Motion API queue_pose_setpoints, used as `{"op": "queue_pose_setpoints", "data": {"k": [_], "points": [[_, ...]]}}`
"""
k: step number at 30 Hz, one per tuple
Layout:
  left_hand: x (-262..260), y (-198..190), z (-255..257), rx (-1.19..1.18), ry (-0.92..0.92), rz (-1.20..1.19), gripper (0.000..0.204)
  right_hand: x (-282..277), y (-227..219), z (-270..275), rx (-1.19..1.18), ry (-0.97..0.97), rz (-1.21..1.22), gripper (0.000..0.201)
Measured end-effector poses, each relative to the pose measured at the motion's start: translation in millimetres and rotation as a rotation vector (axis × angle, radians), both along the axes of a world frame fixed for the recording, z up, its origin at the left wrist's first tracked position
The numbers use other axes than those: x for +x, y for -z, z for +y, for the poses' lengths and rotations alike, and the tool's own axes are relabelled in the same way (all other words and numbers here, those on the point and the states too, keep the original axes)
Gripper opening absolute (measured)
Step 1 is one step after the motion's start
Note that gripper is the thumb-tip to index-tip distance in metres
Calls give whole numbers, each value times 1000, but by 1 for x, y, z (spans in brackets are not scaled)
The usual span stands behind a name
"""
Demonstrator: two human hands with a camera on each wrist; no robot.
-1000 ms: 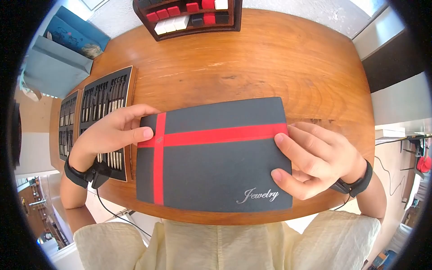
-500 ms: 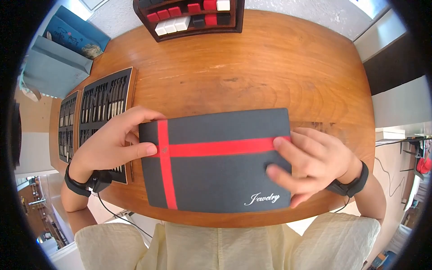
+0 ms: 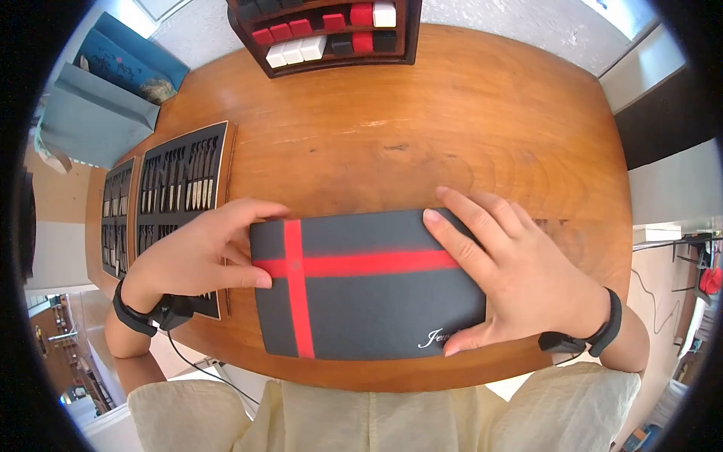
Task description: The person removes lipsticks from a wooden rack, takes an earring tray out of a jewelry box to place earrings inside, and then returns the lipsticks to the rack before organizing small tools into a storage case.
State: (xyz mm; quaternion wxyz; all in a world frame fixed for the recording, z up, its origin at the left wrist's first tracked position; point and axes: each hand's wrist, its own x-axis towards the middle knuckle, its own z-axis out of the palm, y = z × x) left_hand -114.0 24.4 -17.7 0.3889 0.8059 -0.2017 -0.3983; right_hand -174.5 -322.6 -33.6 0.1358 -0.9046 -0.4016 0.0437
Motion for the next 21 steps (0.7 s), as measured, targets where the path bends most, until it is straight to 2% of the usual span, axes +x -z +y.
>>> {"op": "queue_pose_setpoints", "data": {"k": [4, 6, 10, 12, 13, 15, 19, 21], "points": [[2, -4, -6, 27, 94, -9, 63, 6, 3, 2, 14, -3, 84, 113], [-1, -10, -10, 143, 141, -54, 63, 9, 1, 3, 28, -2, 118, 115], [2, -5, -9, 89, 31, 73, 62, 17, 1, 5, 54, -1, 180, 114], [4, 2, -5, -8, 6, 132, 63, 21, 4, 6, 114, 25, 296, 107], [4, 2, -5, -5, 4, 125, 63, 22, 4, 8, 117, 22, 289, 107], [3, 0, -5, 0, -22, 140, 62, 21, 4, 13, 189, 86, 339, 95], [9, 9, 2, -29, -3, 70, 62, 21, 14, 15, 282, 180, 361, 83], [23, 16, 4, -162, -2, 53, 62, 29, 20, 14, 355, 201, 296, 77]]}}
